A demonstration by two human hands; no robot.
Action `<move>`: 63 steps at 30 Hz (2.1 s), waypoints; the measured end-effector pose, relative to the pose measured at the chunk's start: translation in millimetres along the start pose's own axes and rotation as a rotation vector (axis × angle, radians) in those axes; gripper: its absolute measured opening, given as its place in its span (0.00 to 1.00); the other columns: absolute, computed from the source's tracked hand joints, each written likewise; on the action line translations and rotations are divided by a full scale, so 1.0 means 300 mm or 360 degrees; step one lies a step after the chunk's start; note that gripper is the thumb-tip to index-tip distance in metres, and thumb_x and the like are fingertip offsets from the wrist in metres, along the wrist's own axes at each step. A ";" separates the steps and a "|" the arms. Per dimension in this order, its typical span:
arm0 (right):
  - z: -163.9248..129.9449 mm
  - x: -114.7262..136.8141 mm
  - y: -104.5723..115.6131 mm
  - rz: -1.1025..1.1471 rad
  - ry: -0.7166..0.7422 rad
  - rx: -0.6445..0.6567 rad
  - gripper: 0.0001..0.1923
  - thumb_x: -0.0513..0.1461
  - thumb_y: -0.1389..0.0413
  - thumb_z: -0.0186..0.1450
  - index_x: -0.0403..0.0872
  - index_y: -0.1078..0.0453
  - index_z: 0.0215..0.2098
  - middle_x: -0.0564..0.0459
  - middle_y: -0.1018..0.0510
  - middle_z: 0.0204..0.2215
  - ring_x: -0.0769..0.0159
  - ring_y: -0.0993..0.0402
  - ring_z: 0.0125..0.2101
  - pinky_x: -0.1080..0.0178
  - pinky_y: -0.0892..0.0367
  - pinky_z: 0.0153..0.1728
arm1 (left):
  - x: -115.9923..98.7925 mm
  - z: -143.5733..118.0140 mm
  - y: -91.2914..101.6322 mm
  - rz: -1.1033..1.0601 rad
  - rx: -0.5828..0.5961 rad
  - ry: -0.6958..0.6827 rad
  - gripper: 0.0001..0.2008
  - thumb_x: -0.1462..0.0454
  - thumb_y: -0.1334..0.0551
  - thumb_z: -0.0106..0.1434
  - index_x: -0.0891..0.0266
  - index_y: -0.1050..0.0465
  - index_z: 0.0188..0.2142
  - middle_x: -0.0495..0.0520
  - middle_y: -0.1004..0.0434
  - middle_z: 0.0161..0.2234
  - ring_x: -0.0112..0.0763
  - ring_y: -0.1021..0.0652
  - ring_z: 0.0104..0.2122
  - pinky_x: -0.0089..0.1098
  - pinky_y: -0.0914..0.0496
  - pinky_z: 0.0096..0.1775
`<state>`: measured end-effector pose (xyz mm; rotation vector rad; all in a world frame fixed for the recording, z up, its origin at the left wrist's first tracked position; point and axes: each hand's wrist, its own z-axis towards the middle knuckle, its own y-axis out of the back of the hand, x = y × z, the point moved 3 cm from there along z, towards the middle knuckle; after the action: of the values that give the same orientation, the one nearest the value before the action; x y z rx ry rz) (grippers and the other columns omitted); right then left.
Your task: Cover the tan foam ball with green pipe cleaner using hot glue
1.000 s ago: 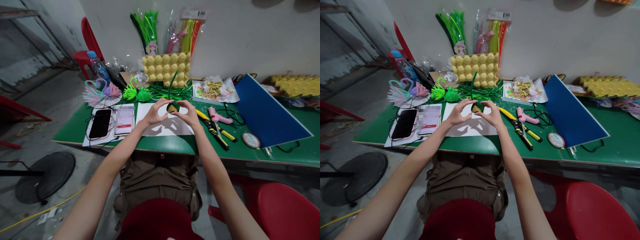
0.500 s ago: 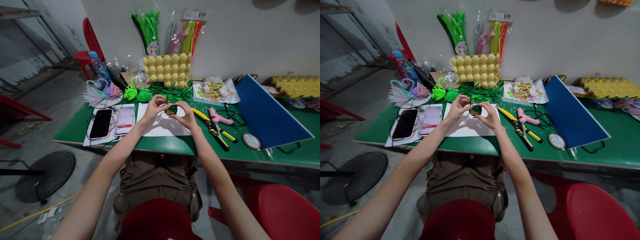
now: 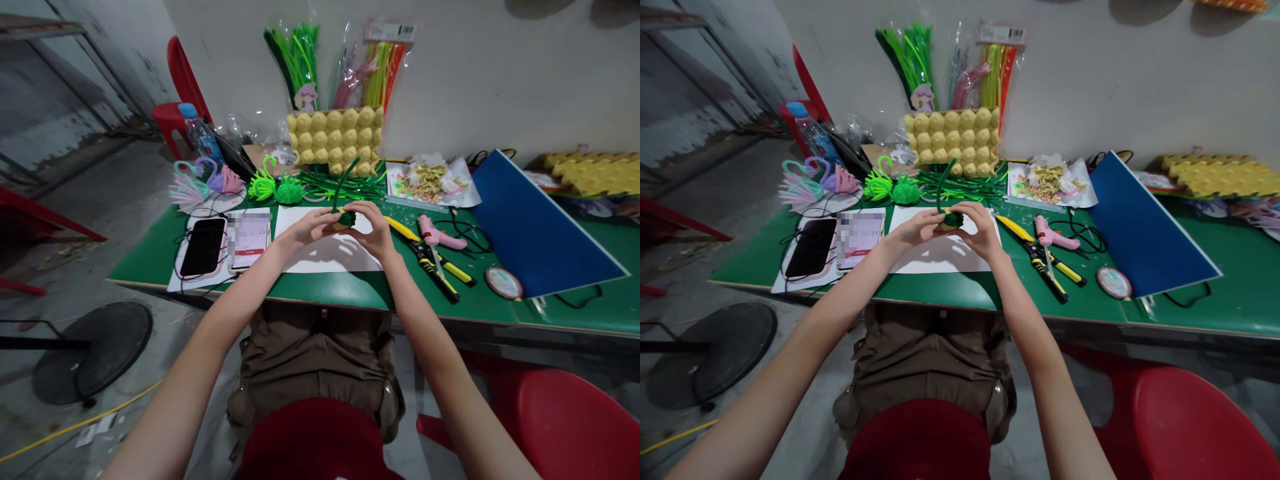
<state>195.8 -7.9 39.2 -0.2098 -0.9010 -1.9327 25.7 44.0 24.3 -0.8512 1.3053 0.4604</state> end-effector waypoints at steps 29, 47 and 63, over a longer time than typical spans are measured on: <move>-0.009 0.002 -0.017 0.0265 -0.0291 -0.0420 0.22 0.58 0.43 0.67 0.49 0.28 0.34 0.51 0.24 0.34 0.63 0.22 0.35 0.60 0.21 0.36 | 0.019 0.007 0.017 0.0449 -0.0600 -0.0346 0.35 0.56 0.18 0.35 0.64 0.24 0.43 0.60 0.16 0.41 0.46 0.17 0.47 0.46 0.25 0.54; -0.008 -0.005 -0.010 0.0313 -0.0292 -0.0421 0.20 0.57 0.41 0.67 0.49 0.27 0.32 0.50 0.23 0.34 0.63 0.22 0.36 0.60 0.21 0.36 | 0.009 -0.002 0.009 0.0406 -0.0594 -0.0289 0.33 0.60 0.19 0.33 0.66 0.21 0.41 0.60 0.15 0.41 0.47 0.17 0.46 0.48 0.27 0.56; -0.004 -0.004 -0.005 0.0238 -0.0284 -0.0444 0.13 0.50 0.39 0.67 0.50 0.25 0.35 0.53 0.23 0.31 0.66 0.25 0.31 0.62 0.29 0.32 | 0.001 -0.006 -0.009 -0.0022 -0.0596 -0.0171 0.25 0.61 0.19 0.36 0.62 0.22 0.34 0.51 0.17 0.35 0.33 0.19 0.39 0.37 0.28 0.51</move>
<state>195.4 -7.5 37.0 -0.6052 -0.7043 -1.9151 26.6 40.9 24.6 -1.1288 1.1297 0.7446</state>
